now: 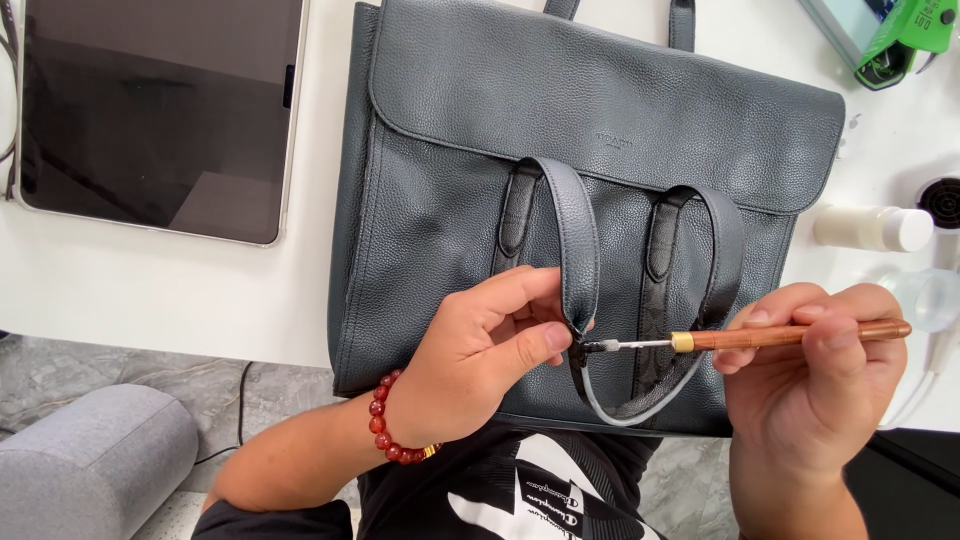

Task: Applying black edge paint or dye to the handle of a leather bag using a small applicator tool.

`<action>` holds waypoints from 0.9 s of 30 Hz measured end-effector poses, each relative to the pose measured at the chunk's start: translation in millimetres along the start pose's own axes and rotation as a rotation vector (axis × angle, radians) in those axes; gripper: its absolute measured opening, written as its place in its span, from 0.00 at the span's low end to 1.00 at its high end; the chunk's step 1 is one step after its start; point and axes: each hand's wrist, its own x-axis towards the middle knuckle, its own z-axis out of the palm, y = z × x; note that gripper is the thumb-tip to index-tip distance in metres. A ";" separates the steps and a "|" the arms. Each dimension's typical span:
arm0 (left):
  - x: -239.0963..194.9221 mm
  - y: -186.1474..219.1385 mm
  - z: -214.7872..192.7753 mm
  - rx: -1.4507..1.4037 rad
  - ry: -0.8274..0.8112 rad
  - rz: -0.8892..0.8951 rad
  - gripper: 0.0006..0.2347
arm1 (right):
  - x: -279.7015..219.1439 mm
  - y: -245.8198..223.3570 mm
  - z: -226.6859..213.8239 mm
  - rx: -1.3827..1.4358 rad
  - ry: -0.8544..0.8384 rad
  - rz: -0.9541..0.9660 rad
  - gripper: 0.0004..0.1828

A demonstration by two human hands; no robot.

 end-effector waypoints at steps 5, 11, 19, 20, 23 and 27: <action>-0.7 -2.8 -1.0 -0.025 -0.004 -0.011 0.14 | -0.4 1.8 -0.9 -0.019 0.003 -0.005 0.14; 0.5 0.9 -1.6 0.002 -0.020 0.013 0.15 | 1.9 0.8 4.0 -0.011 0.007 -0.007 0.14; 0.0 1.1 -0.8 -0.037 -0.023 -0.005 0.14 | 0.5 -0.1 3.2 0.007 -0.001 0.010 0.13; -0.3 0.9 -0.9 -0.050 -0.020 -0.003 0.14 | -0.4 0.4 1.3 0.001 0.008 0.013 0.14; -0.8 -0.3 -2.1 -0.050 -0.024 -0.005 0.14 | -0.7 -0.2 1.9 -0.005 0.012 0.015 0.14; -0.1 2.2 -2.7 -0.033 -0.026 -0.018 0.12 | 0.3 -1.9 6.6 -0.014 0.014 0.021 0.13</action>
